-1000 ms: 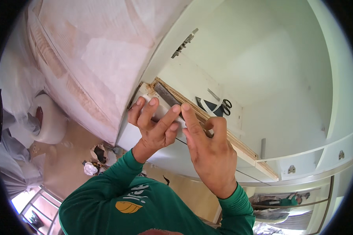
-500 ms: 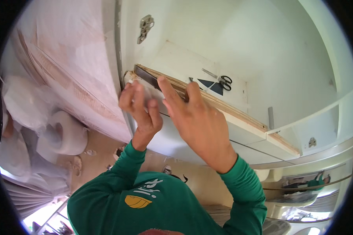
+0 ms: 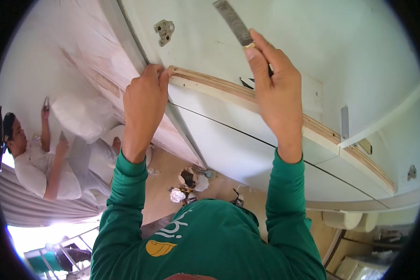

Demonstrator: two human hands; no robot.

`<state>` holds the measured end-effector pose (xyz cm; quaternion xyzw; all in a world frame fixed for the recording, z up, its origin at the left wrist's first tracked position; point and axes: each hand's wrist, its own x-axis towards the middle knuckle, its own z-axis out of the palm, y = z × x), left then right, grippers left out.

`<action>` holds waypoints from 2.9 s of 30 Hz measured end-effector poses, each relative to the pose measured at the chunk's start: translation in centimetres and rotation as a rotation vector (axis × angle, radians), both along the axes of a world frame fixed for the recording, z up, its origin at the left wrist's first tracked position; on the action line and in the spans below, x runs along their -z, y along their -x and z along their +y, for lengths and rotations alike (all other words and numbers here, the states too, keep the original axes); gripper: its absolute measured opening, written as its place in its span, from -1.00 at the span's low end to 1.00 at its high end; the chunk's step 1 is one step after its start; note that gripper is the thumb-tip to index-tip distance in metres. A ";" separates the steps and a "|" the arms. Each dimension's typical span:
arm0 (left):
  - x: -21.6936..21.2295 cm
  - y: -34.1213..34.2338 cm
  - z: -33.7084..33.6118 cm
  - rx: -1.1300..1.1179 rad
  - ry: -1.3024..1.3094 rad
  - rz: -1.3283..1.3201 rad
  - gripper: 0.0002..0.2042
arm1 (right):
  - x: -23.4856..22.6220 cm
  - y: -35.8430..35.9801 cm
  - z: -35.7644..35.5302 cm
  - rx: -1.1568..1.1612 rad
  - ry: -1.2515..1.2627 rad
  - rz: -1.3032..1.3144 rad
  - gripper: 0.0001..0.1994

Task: The person uses a scraper to trim excess material from the edge of a wooden cabinet strip and then presses the strip into place by hand inside a white cabinet.

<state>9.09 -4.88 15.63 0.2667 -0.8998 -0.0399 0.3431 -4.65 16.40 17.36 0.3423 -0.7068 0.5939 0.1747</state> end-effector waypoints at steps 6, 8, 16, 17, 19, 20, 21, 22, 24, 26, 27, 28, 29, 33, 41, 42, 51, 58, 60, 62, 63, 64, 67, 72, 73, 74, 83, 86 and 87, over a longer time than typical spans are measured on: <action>-0.6 0.7 -1.2 -0.050 -0.119 -0.040 -0.70 | 0.9 -0.3 0.2 -0.045 0.074 0.138 -0.63; -1.9 1.1 -0.6 -0.069 -0.256 -0.093 -0.71 | 1.1 -0.5 0.4 -0.023 0.059 0.198 -0.63; -1.2 3.0 1.0 -0.208 -0.281 0.029 -0.70 | 1.3 -0.6 1.2 -0.098 0.085 0.156 -0.56; -0.3 2.7 0.8 -0.219 -0.213 0.037 -0.70 | 1.3 -0.8 1.3 -0.112 0.074 0.150 -0.55; 0.4 2.3 0.5 -0.233 -0.102 0.020 -0.70 | 1.2 -0.8 1.6 -0.139 0.062 0.141 -0.54; 0.3 1.9 0.4 -0.241 -0.046 0.011 -0.70 | 1.2 -0.9 1.7 -0.163 0.055 0.133 -0.54; -0.1 1.0 0.8 -0.271 -0.012 -0.062 -0.69 | 1.2 -0.9 1.6 -0.181 0.050 0.126 -0.54; -0.4 0.3 1.6 -0.281 0.024 -0.125 -0.67 | 1.2 -0.6 1.7 -0.181 0.063 0.119 -0.53; -1.2 -1.1 3.8 -0.342 -0.009 -0.247 -0.66 | 1.3 -0.5 1.9 -0.196 0.089 0.099 -0.52; -2.2 -2.1 6.3 -0.435 -0.171 -0.360 -0.65 | 1.6 -0.2 1.6 -0.181 0.136 0.096 -0.50; -1.8 -2.3 6.7 -0.359 -0.102 -0.236 -0.64 | 1.7 -0.2 1.5 -0.181 0.150 0.100 -0.48; -1.3 -2.3 7.0 -0.280 -0.033 -0.113 -0.63 | 1.7 -0.3 1.5 -0.175 0.164 0.101 -0.48; -1.0 -2.2 7.1 -0.198 0.037 0.010 -0.62 | 1.5 -0.3 1.6 -0.167 0.179 0.101 -0.48; 1.3 -2.0 3.3 -0.155 0.000 -0.053 -0.58 | 1.3 -0.7 1.4 -0.144 0.179 0.058 -0.52; 1.8 -5.2 2.0 0.508 -0.655 0.037 -0.59 | 1.3 -2.5 0.6 -0.078 0.135 0.053 -0.61; 2.1 -6.2 1.4 0.646 -0.805 0.055 -0.59 | 0.9 -4.2 0.9 -0.102 0.124 -0.029 -0.61; 6.8 -4.8 0.5 0.935 -1.501 0.436 -0.46 | 1.6 -19.1 -2.4 -0.063 -0.355 -0.339 -0.33; 8.4 -4.6 -3.6 1.163 -1.807 0.334 -0.66 | 3.7 -23.6 -7.7 -0.084 -0.302 -0.356 -0.31; 9.2 -4.7 -3.8 1.093 -1.441 0.466 -0.81 | 4.0 -23.6 -8.8 -0.108 -0.233 -0.373 -0.32; 10.4 -5.4 -3.5 1.010 -0.872 0.673 -0.77 | 4.2 -23.6 -9.6 -0.081 -0.231 -0.385 -0.32; 10.3 -6.1 -3.6 0.954 -0.758 0.720 -0.60 | 4.4 -23.5 -9.8 -0.066 -0.230 -0.394 -0.32; 9.8 -6.0 -4.2 1.000 -0.473 0.673 -0.58 | 4.8 -23.3 -10.0 -0.036 -0.236 -0.347 -0.32; 7.9 -6.6 -6.5 1.102 0.081 0.446 -0.43 | 5.5 -23.6 -10.5 -0.009 -0.232 -0.338 -0.30; 8.2 -4.0 -8.1 1.230 0.004 0.529 -0.51 | 2.5 -25.4 -10.8 -0.116 -0.111 -0.580 -0.21; 8.1 -3.9 -8.2 1.227 -0.003 0.547 -0.54 | 2.3 -25.7 -10.8 -0.113 -0.121 -0.535 -0.20; 8.1 -4.0 -8.0 1.241 -0.055 0.546 -0.54 | 2.5 -26.0 -10.6 -0.081 -0.186 -0.369 -0.20; 7.5 -5.3 -8.8 1.375 -0.440 0.368 -0.58 | 2.2 -26.6 -10.5 0.084 -0.534 0.110 -0.29; 6.7 -5.8 -8.9 1.364 -0.447 0.391 -0.53 | 2.6 -26.0 -11.3 0.095 -0.489 0.145 -0.35; 6.3 -5.9 -8.9 1.357 -0.426 0.406 -0.51 | 2.7 -25.8 -11.5 0.098 -0.469 0.146 -0.37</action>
